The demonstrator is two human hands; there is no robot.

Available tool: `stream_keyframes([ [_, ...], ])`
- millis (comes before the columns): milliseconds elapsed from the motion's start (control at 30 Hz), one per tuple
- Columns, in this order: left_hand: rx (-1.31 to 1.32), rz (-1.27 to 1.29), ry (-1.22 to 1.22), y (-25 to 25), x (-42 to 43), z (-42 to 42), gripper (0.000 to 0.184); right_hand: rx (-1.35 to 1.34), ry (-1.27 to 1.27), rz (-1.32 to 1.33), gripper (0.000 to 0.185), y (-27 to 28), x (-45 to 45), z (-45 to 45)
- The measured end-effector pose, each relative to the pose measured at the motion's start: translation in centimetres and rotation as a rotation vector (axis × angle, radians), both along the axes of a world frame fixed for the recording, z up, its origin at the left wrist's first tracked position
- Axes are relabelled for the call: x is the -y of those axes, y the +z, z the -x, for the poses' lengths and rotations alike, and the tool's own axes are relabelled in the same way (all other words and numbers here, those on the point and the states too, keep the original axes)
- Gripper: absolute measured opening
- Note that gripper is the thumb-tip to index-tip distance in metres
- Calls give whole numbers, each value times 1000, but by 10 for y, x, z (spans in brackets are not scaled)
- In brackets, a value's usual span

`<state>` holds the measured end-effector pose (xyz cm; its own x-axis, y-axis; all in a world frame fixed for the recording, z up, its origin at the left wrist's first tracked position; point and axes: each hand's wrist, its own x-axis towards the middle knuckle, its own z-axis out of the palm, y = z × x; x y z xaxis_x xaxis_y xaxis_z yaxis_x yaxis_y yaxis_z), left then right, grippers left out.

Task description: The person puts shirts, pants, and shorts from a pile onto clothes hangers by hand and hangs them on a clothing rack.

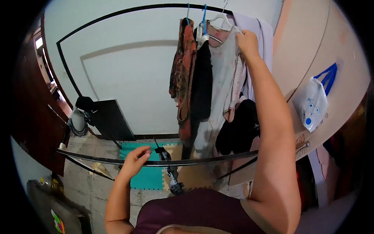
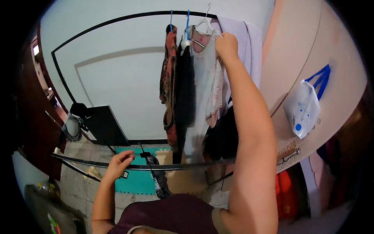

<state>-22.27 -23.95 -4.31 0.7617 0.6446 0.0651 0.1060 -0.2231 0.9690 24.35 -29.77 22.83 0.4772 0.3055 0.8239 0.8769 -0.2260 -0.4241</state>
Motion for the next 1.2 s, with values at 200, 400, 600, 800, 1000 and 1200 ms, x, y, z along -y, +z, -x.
stream_keyframes([
  [200,-18,-212,97,10,12,8,24,109,-95,101,31,-17,-34,-3],
  [400,-73,-427,125,0,14,6,25,88,-70,139,31,-47,-31,-3],
  [600,37,-823,221,-17,38,44,32,280,-144,33,50,-67,-13,28],
  [800,-203,-765,297,-72,123,194,30,358,462,47,31,-89,46,245],
  [1000,-498,-553,543,-112,280,389,26,252,1246,538,20,-229,94,466],
  [1200,-527,-206,1121,-164,442,482,26,86,1748,1107,24,-373,163,662],
])
